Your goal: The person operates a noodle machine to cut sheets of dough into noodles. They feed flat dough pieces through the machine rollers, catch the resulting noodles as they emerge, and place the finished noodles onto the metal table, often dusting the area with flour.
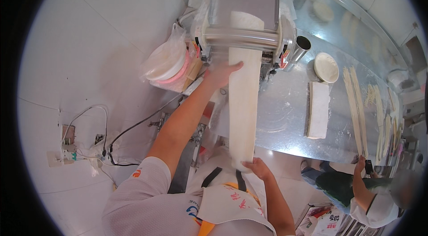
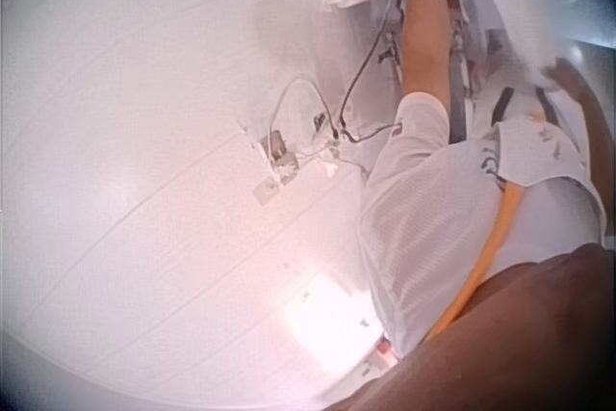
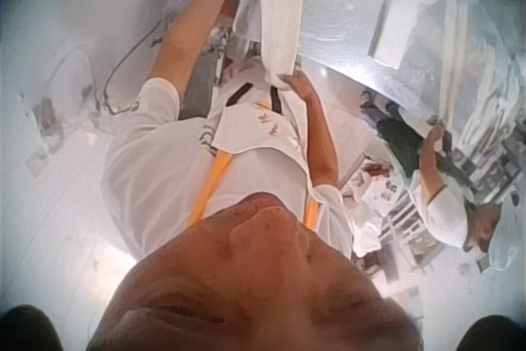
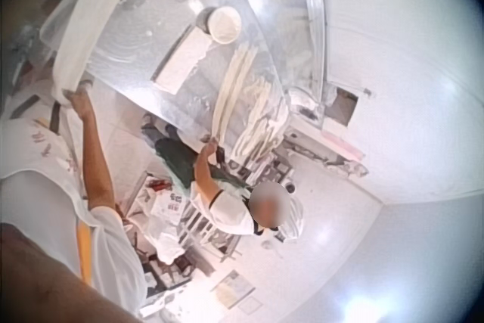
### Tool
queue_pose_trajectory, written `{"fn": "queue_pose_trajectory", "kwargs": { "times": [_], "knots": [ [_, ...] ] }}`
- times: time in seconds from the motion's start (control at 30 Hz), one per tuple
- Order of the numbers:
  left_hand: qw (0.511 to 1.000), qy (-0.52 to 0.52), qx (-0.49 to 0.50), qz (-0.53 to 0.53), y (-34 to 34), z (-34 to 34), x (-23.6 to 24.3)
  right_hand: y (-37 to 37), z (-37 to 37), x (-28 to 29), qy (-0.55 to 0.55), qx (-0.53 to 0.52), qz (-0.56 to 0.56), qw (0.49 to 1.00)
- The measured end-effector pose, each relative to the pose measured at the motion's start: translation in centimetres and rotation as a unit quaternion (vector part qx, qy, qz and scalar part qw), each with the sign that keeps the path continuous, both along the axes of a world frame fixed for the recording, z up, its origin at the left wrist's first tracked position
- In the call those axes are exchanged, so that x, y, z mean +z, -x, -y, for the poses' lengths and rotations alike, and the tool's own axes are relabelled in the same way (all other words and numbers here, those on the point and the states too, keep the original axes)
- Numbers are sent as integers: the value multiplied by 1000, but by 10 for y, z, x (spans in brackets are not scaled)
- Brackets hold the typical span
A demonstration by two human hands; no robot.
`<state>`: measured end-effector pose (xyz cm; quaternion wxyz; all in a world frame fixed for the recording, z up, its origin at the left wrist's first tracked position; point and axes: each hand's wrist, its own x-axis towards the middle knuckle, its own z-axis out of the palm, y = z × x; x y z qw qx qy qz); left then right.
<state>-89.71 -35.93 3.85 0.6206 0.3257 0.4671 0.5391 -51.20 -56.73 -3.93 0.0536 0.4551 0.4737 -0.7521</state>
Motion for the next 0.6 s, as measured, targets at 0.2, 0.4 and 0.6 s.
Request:
{"fn": "queue_pose_trajectory", "kwargs": {
  "times": [0.2,0.4,0.6],
  "knots": [
    [1000,5,-5,1,3,-1,-7,-6,5,-4,-9,23,-5,1000],
    [996,14,-5,91,-4,-1,3,-12,5,8,-23,47,8,999],
    [994,23,-2,106,1,-4,3,-23,10,-3,-16,50,19,998]
  ]
}}
